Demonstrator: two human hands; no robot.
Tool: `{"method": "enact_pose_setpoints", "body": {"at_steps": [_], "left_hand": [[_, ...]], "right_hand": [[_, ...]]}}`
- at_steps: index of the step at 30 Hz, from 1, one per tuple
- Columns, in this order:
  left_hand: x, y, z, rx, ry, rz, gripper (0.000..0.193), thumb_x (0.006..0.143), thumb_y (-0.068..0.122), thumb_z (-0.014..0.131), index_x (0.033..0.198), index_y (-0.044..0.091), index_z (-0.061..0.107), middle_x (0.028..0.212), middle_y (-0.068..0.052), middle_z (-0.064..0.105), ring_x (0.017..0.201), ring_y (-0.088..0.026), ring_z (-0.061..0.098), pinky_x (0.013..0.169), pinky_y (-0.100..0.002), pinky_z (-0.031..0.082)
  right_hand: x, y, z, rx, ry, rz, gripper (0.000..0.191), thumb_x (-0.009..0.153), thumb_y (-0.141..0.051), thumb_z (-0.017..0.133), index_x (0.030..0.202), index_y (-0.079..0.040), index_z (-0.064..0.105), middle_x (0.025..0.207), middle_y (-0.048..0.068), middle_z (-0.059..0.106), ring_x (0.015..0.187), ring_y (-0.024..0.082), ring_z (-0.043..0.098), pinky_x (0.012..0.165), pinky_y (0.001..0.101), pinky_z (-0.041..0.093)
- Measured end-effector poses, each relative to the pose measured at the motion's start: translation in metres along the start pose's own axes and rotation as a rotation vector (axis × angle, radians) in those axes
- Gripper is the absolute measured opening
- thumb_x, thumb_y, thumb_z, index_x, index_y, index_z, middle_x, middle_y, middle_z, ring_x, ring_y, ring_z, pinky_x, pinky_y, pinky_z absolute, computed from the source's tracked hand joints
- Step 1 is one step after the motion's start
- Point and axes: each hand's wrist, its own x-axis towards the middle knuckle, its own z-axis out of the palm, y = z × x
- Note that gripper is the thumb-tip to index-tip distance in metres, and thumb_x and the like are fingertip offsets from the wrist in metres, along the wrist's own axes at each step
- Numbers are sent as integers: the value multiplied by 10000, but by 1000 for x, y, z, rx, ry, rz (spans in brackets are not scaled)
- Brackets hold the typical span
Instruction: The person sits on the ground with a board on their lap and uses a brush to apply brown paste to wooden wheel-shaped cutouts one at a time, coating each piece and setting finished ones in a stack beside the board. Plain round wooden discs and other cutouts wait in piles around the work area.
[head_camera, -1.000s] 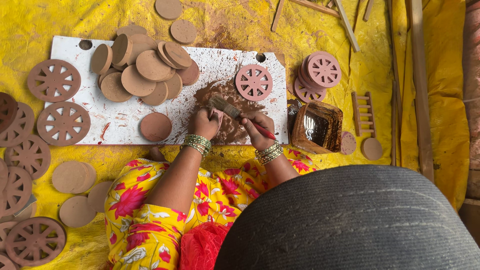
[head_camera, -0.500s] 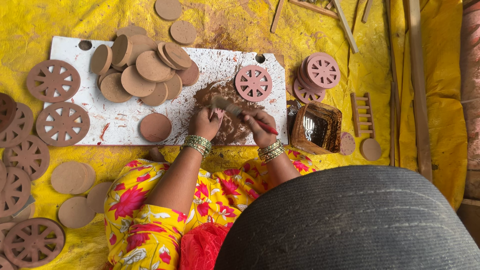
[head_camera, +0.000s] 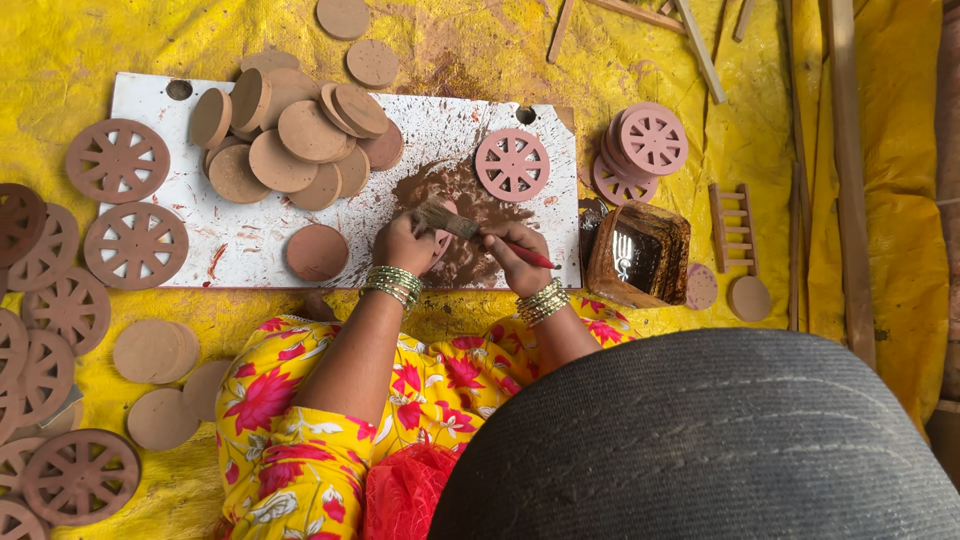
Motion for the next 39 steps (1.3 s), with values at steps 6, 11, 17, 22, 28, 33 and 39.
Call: {"method": "enact_pose_setpoints", "body": {"at_steps": [6, 11, 17, 22, 28, 33, 39], "left_hand": [[-2, -4, 10, -180, 106, 259, 269, 902, 187, 697, 1165, 140, 734, 1009, -107, 757, 852, -270, 740, 749, -400, 571], [7, -15, 20, -140, 67, 243, 230, 906, 155, 727, 1129, 97, 737, 961, -111, 757, 833, -264, 729, 746, -398, 562], [21, -34, 32, -374, 138, 266, 263, 898, 131, 703, 1157, 94, 731, 983, -64, 776, 848, -172, 737, 767, -334, 565], [28, -33, 36, -372, 126, 16, 234, 990, 298, 653, 1112, 123, 751, 875, -76, 769, 779, -203, 702, 716, -330, 542], [32, -32, 30, -295, 91, -66, 392, 1066, 454, 496, 1151, 130, 699, 937, -68, 769, 847, -224, 723, 774, -374, 544], [30, -34, 27, -297, 166, 76, 261, 1022, 269, 558, 1167, 110, 706, 1045, -98, 759, 928, -262, 730, 846, -381, 551], [23, -29, 22, -208, 250, 381, 213, 926, 82, 611, 1078, 87, 760, 1350, -145, 603, 1181, -278, 642, 994, -380, 532]], "right_hand": [[24, -4, -8, 130, 228, 69, 166, 999, -136, 674, 1007, 27, 705, 939, 101, 759, 828, 157, 705, 779, 294, 565], [13, -10, -7, 289, 93, -5, 127, 971, -99, 650, 1013, 14, 689, 987, 102, 765, 883, 173, 743, 850, 323, 611], [26, -3, 0, 95, 218, 24, 187, 1028, -111, 653, 1116, 45, 706, 1002, 157, 744, 878, 190, 687, 817, 335, 560], [20, -6, 4, 146, 170, 15, 297, 1055, -250, 581, 1157, 11, 680, 1040, 119, 767, 860, 172, 718, 778, 328, 574], [15, -2, 31, 104, -40, 40, 312, 1039, -261, 583, 1179, 3, 676, 1040, 137, 738, 867, 193, 696, 755, 350, 579], [28, 0, -2, 113, 10, 95, 257, 1020, -199, 597, 1055, 33, 701, 1029, 146, 776, 942, 218, 757, 865, 356, 624], [33, -4, -28, 228, 317, 128, 228, 1026, -205, 568, 1090, -26, 693, 998, 111, 762, 896, 179, 728, 788, 313, 542]]}}
